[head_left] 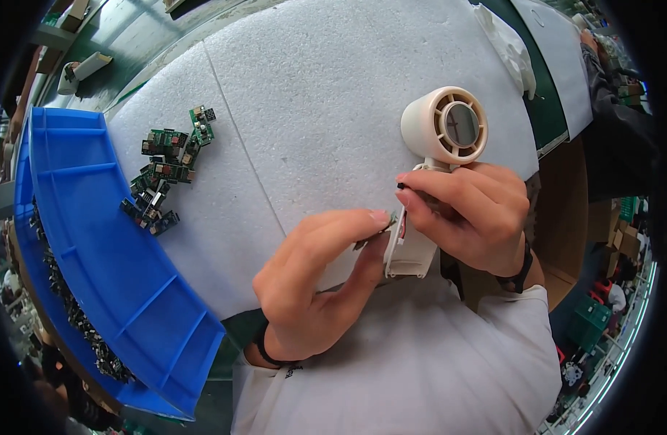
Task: The person picks up a circuit board and a fan housing, connects a wire to the board, and fits the board into the housing. After setting the fan aside and scratching their arm, they repeat the assembly process with another circuit board and fan housing.
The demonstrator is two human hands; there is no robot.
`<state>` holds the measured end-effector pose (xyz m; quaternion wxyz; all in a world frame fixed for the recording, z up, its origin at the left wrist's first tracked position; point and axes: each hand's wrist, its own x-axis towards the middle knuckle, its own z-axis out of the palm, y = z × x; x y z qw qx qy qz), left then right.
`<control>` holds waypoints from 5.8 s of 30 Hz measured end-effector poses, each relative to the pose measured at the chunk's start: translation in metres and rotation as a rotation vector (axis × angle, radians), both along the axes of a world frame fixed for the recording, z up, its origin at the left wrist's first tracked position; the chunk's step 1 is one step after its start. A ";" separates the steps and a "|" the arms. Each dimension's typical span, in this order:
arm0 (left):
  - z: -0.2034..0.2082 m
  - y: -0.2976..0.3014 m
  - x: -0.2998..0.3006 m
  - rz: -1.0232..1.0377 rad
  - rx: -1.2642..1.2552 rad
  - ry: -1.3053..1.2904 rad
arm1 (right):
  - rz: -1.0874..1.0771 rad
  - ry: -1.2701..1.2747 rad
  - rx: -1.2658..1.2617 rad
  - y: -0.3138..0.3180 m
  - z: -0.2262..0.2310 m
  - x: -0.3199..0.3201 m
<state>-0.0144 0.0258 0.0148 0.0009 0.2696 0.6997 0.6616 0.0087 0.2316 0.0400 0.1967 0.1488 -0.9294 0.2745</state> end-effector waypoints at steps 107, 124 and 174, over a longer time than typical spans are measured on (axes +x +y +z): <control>0.002 0.004 -0.010 -0.276 0.042 -0.093 | 0.475 -0.051 -0.408 0.035 -0.025 0.000; 0.005 0.000 -0.008 -0.295 0.052 -0.204 | 0.588 0.127 -0.383 0.047 -0.030 0.008; -0.003 -0.002 -0.008 -0.285 0.027 -0.154 | 0.404 0.036 -0.008 0.037 -0.004 0.021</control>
